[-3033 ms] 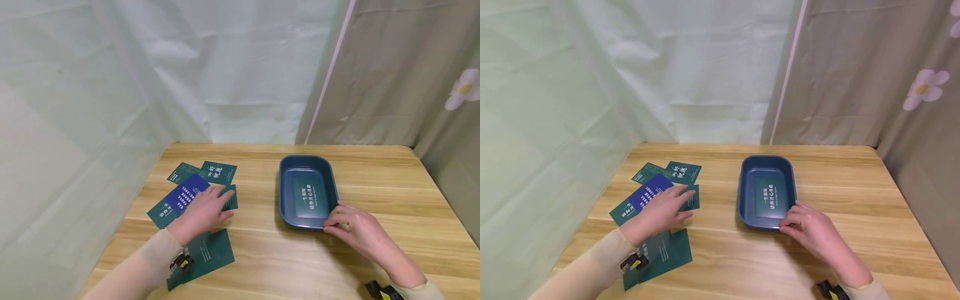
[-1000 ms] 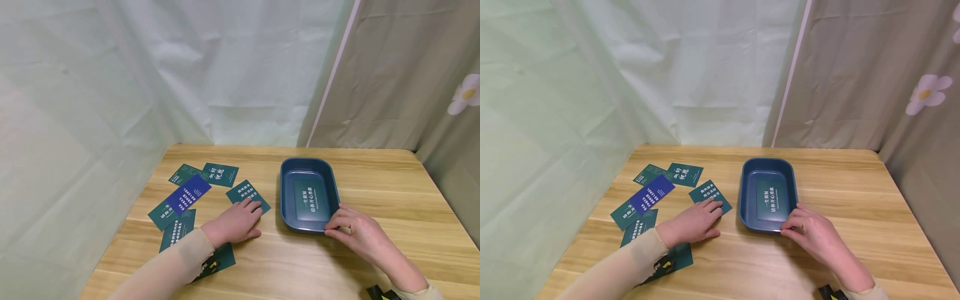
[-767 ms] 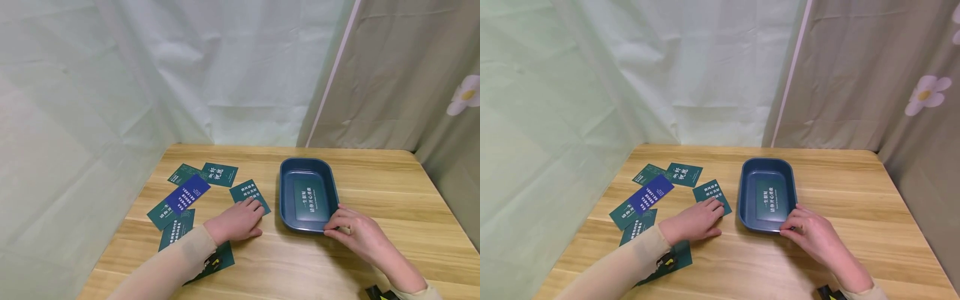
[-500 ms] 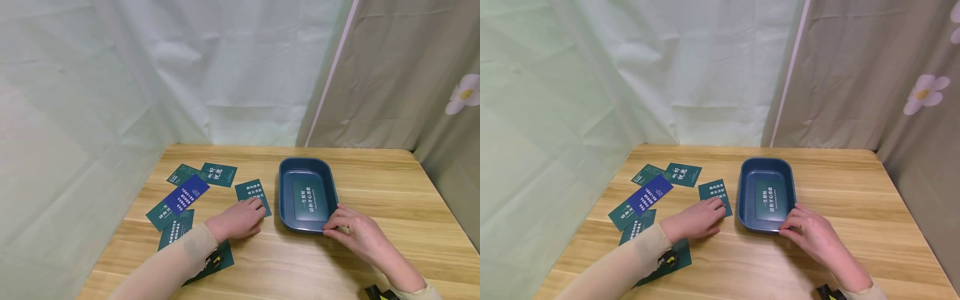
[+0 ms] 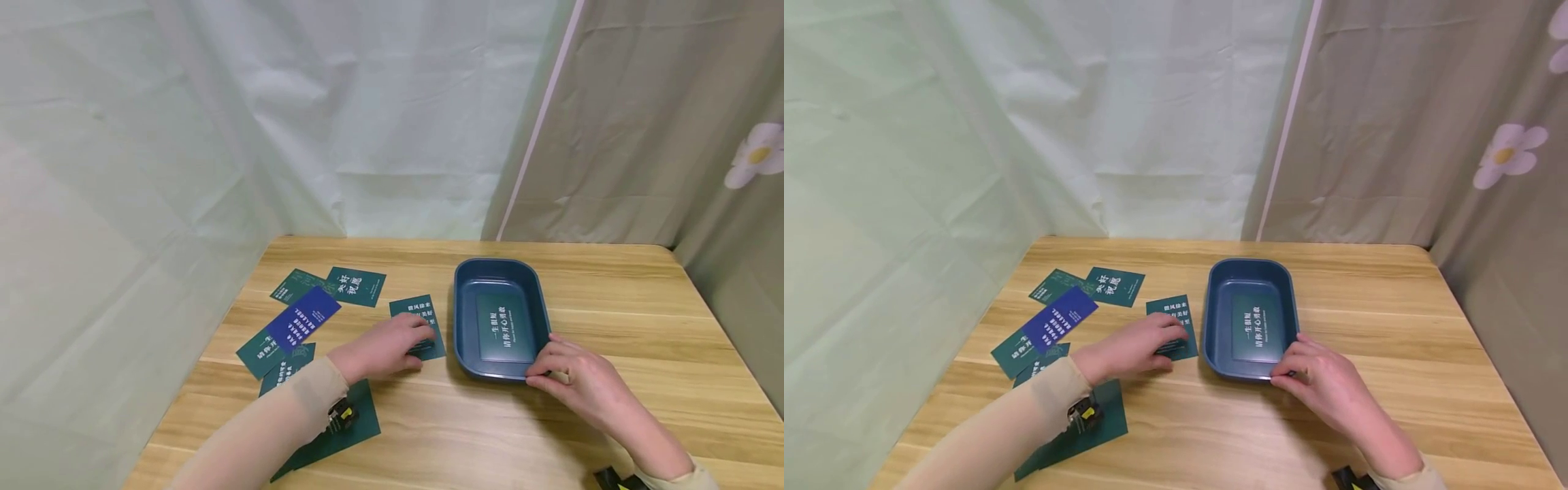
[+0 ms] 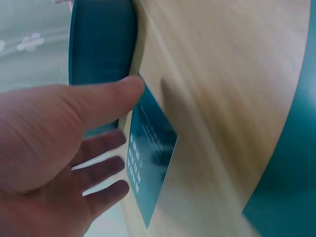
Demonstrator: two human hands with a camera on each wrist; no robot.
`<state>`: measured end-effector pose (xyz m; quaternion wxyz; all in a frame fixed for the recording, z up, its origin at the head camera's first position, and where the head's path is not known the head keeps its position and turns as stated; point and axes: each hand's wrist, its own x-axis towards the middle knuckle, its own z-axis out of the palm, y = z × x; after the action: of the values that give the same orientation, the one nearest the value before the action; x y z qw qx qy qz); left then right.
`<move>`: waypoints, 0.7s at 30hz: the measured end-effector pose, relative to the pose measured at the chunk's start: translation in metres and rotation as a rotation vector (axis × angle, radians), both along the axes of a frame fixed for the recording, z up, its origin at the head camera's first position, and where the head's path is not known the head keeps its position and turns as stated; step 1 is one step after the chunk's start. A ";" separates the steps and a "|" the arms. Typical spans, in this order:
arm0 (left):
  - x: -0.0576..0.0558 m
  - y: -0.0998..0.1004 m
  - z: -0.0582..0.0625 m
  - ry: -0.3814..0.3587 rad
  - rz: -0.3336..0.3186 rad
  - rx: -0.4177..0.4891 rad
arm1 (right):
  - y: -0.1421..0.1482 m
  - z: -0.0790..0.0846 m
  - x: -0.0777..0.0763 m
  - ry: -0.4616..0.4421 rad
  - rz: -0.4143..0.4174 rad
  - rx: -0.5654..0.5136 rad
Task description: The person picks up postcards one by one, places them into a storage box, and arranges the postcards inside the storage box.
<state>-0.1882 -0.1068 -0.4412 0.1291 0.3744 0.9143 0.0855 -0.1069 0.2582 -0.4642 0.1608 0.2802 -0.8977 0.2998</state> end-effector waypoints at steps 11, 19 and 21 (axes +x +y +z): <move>-0.023 -0.006 0.010 0.085 0.283 0.014 | 0.000 0.001 0.000 -0.009 -0.013 0.007; -0.036 -0.005 0.007 0.067 0.361 -0.079 | 0.000 0.000 0.001 -0.010 -0.007 -0.002; -0.038 -0.005 0.006 0.054 0.370 -0.091 | 0.000 0.001 0.001 -0.009 -0.012 0.001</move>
<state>-0.2261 -0.1113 -0.4355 0.1033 0.1956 0.9736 0.0565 -0.1060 0.2579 -0.4635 0.1583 0.2737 -0.9001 0.2997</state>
